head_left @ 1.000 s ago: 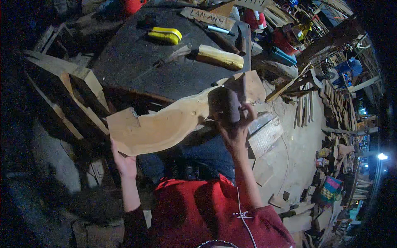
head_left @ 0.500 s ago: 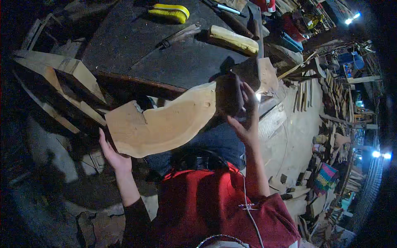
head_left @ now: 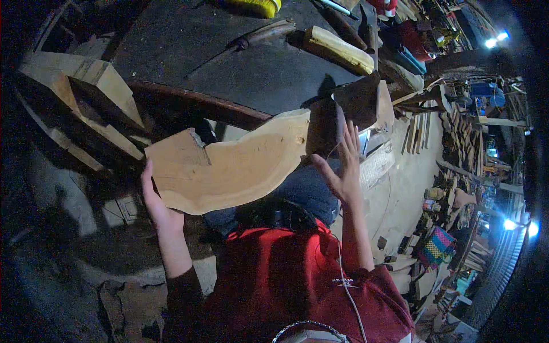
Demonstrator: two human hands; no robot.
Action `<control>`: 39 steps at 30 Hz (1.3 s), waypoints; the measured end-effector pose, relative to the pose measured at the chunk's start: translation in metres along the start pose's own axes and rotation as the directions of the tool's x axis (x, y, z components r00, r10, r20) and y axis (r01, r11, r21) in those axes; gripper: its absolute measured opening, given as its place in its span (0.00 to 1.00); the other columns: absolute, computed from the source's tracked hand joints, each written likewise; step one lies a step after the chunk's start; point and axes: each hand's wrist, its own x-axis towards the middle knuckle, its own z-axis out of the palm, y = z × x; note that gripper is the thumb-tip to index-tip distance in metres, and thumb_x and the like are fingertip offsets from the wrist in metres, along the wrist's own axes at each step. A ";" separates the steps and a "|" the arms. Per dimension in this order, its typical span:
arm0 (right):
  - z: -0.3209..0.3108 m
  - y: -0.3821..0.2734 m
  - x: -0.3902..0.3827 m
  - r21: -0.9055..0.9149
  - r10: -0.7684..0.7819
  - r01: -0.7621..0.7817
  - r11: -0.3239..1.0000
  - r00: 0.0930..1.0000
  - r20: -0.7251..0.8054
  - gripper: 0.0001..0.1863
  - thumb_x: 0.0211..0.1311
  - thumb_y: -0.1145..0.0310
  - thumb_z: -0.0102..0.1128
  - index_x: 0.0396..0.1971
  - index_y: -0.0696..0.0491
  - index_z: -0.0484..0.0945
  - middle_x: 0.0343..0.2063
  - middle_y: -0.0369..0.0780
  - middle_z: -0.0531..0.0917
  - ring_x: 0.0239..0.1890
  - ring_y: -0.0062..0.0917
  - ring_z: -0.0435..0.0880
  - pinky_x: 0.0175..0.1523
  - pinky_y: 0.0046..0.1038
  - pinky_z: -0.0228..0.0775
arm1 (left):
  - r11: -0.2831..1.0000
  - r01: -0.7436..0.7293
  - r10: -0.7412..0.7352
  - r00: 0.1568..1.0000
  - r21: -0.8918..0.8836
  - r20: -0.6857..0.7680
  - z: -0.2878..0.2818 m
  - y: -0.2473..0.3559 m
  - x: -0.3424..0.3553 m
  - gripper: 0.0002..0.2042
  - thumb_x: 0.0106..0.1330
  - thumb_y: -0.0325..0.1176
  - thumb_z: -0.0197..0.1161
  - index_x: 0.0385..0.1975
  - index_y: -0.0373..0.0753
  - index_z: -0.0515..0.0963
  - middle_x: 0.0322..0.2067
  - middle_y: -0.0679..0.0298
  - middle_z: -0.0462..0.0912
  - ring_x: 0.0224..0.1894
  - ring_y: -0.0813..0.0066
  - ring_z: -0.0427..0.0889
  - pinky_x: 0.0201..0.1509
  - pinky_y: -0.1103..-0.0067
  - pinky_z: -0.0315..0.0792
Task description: Shaping wood using a chisel and mallet and measuring with a tape measure.
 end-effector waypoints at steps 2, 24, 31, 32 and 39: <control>0.003 -0.001 0.001 -0.069 0.028 -0.028 0.997 1.000 -0.001 0.43 0.55 0.49 0.63 0.65 0.56 0.59 0.68 0.46 0.57 0.70 0.48 0.51 0.72 0.44 0.40 | 1.000 0.013 -0.013 1.000 -0.013 -0.003 0.000 0.000 -0.001 0.24 0.66 0.49 0.53 0.56 0.40 0.69 0.55 0.62 0.73 0.58 0.65 0.71 0.62 0.68 0.64; 0.026 -0.089 -0.001 -0.034 -0.268 0.268 0.963 0.963 0.014 0.38 0.59 0.47 0.54 0.60 0.62 0.64 0.62 0.51 0.65 0.65 0.44 0.61 0.71 0.42 0.45 | 0.997 -0.030 0.031 0.999 0.073 -0.016 0.010 -0.001 -0.008 0.27 0.61 0.49 0.59 0.55 0.38 0.70 0.52 0.59 0.74 0.54 0.64 0.74 0.56 0.67 0.69; 0.027 -0.069 -0.002 -0.105 -0.324 0.329 0.939 0.944 0.060 0.37 0.60 0.48 0.53 0.61 0.60 0.63 0.63 0.49 0.65 0.66 0.41 0.60 0.71 0.41 0.46 | 0.967 -0.034 0.021 0.998 0.253 0.055 -0.011 -0.002 0.003 0.26 0.67 0.48 0.55 0.59 0.38 0.68 0.58 0.60 0.72 0.59 0.63 0.72 0.60 0.66 0.67; 0.025 -0.072 -0.001 -0.090 -0.314 0.318 0.944 0.948 0.055 0.36 0.60 0.48 0.53 0.61 0.60 0.63 0.63 0.49 0.64 0.67 0.41 0.60 0.71 0.41 0.46 | 0.967 -0.044 0.034 0.998 0.249 0.047 -0.011 -0.003 0.004 0.25 0.67 0.47 0.55 0.58 0.37 0.68 0.57 0.60 0.73 0.58 0.64 0.72 0.60 0.67 0.68; 0.024 -0.085 -0.001 -0.075 -0.277 0.278 0.958 0.961 0.019 0.36 0.59 0.51 0.54 0.62 0.59 0.63 0.64 0.49 0.62 0.68 0.42 0.57 0.72 0.41 0.42 | 0.930 -0.146 0.125 0.989 0.337 0.083 0.007 -0.001 -0.003 0.21 0.66 0.39 0.59 0.57 0.37 0.69 0.56 0.59 0.73 0.56 0.64 0.75 0.57 0.67 0.71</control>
